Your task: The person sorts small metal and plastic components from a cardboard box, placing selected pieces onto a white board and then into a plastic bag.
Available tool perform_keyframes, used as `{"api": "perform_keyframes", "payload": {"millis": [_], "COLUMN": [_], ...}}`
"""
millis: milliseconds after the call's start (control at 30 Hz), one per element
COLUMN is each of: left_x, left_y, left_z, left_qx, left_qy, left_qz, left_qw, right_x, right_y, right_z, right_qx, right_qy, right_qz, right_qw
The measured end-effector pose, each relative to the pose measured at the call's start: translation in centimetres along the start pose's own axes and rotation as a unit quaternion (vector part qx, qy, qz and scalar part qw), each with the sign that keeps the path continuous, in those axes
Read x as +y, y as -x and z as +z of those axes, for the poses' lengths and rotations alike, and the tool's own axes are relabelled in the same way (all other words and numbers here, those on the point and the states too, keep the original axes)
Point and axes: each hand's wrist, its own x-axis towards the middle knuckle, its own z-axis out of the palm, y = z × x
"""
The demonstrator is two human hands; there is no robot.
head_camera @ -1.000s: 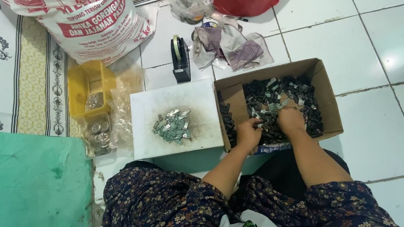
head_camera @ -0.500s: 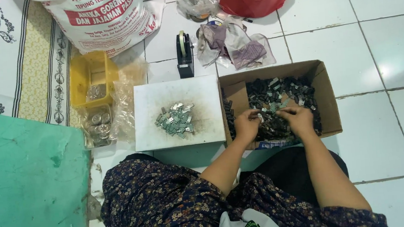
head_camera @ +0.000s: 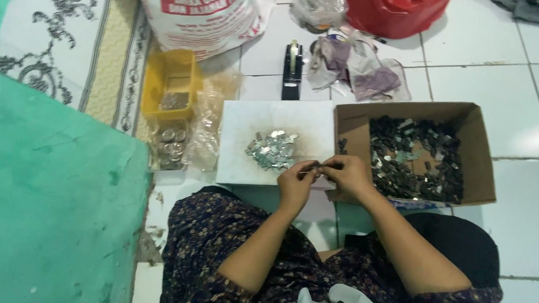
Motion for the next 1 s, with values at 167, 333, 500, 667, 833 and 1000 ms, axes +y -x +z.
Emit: {"api": "perform_keyframes", "payload": {"millis": [167, 333, 500, 667, 833, 1000], "left_x": [-0.2, -0.3, -2.7, -3.2, -1.7, -4.3], "left_y": [-1.3, -3.1, -4.7, -5.0, -3.7, -4.6], "left_z": [-5.9, -9.0, -10.8, -10.6, -10.0, -9.4], "left_qx": [0.061, 0.106, 0.106, 0.087, 0.040, 0.049], "left_qy": [-0.037, -0.093, -0.234, -0.306, -0.395, -0.444], "left_qz": [0.026, 0.159, 0.270, 0.292, 0.279, 0.259], "left_qw": [0.997, 0.977, 0.928, 0.902, 0.875, 0.856], "right_x": [-5.6, -9.9, -10.7, -7.1, -6.9, -6.0], "right_y": [-1.4, -3.2, -4.2, -5.4, -2.4, -1.6], "right_z": [5.0, 6.8, 7.1, 7.9, 9.2, 9.6], "right_qx": [-0.023, -0.030, -0.013, 0.030, 0.088, 0.127], "right_qy": [0.064, 0.107, 0.223, 0.279, 0.291, 0.312], "right_qz": [-0.060, -0.108, -0.171, -0.231, -0.312, -0.363], "right_qw": [0.996, 0.988, 0.959, 0.932, 0.900, 0.869]}}
